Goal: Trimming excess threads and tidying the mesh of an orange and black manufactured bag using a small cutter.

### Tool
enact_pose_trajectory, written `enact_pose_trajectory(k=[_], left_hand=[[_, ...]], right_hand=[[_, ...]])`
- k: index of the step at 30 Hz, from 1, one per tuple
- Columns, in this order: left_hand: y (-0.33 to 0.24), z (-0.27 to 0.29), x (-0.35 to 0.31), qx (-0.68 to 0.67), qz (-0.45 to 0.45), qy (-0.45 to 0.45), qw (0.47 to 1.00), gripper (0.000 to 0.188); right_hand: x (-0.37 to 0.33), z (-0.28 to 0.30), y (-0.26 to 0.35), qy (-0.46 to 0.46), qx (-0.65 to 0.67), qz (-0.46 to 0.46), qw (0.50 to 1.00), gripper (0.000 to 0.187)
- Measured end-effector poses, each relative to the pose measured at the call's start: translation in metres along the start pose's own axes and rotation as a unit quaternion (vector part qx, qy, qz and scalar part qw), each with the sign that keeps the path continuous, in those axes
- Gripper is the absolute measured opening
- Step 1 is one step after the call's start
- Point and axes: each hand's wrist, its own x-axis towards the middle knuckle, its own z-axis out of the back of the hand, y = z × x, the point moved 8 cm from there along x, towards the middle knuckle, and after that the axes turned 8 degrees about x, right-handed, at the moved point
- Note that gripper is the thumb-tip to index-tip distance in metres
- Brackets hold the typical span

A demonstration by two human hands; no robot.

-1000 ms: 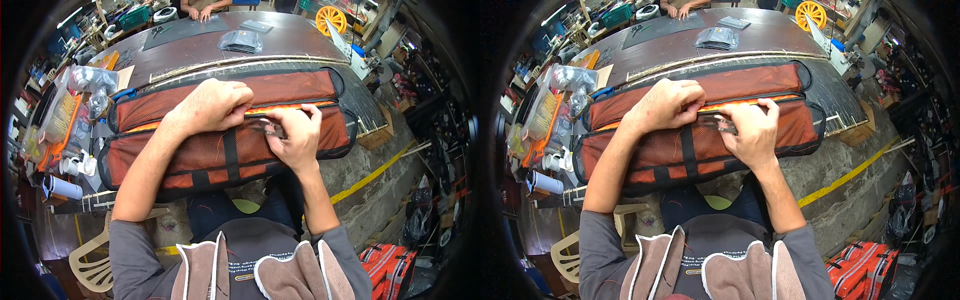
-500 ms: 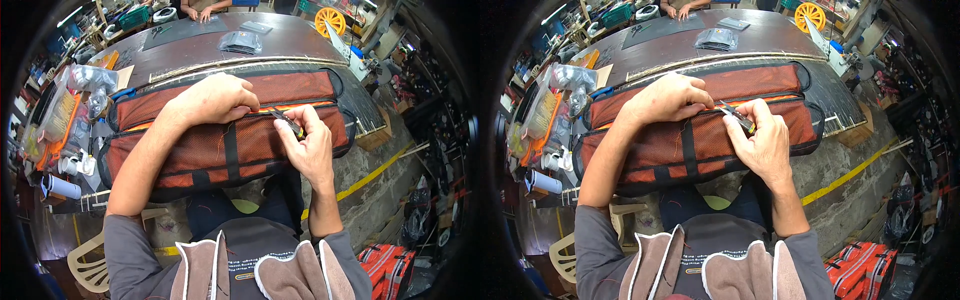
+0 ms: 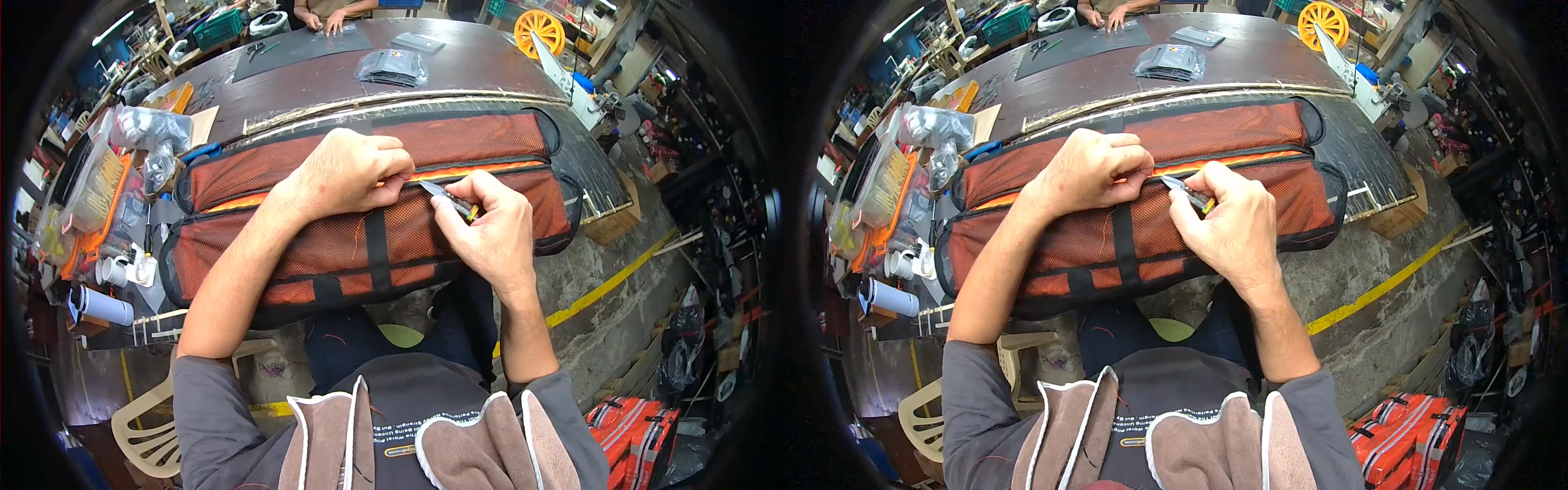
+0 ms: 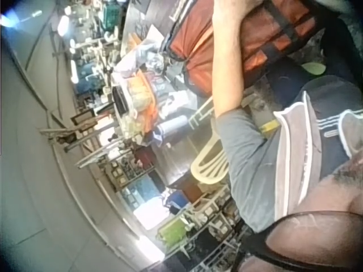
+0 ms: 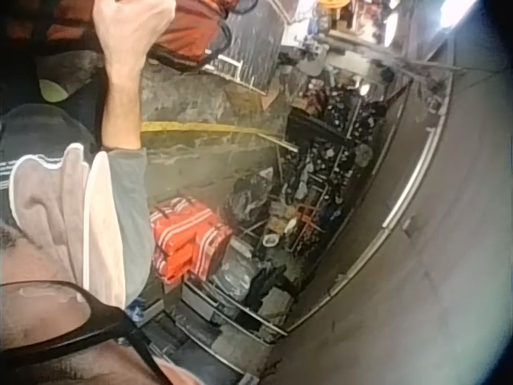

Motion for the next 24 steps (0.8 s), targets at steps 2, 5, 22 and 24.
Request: enact_pose_trajectory(k=[2, 5, 22, 24], left_hand=[[0.001, -0.001, -0.002, 0.006, 0.012, -0.006, 1.000, 0.014], [0.002, -0.004, -0.004, 0.015, 0.017, -0.007, 1.000, 0.014], [0.001, 0.007, -0.016, -0.023, 0.033, -0.062, 0.997, 0.016], [0.001, 0.015, -0.020, -0.051, 0.062, -0.067, 0.994, 0.015]], right_hand=[[0.002, -0.005, 0.001, 0.007, -0.017, -0.008, 1.000, 0.021], [0.004, -0.012, 0.002, 0.018, -0.043, -0.004, 0.999, 0.024], [0.007, -0.017, 0.012, 0.025, -0.107, 0.081, 0.991, 0.024], [0.006, -0.009, 0.009, -0.028, -0.130, 0.171, 0.976, 0.027]])
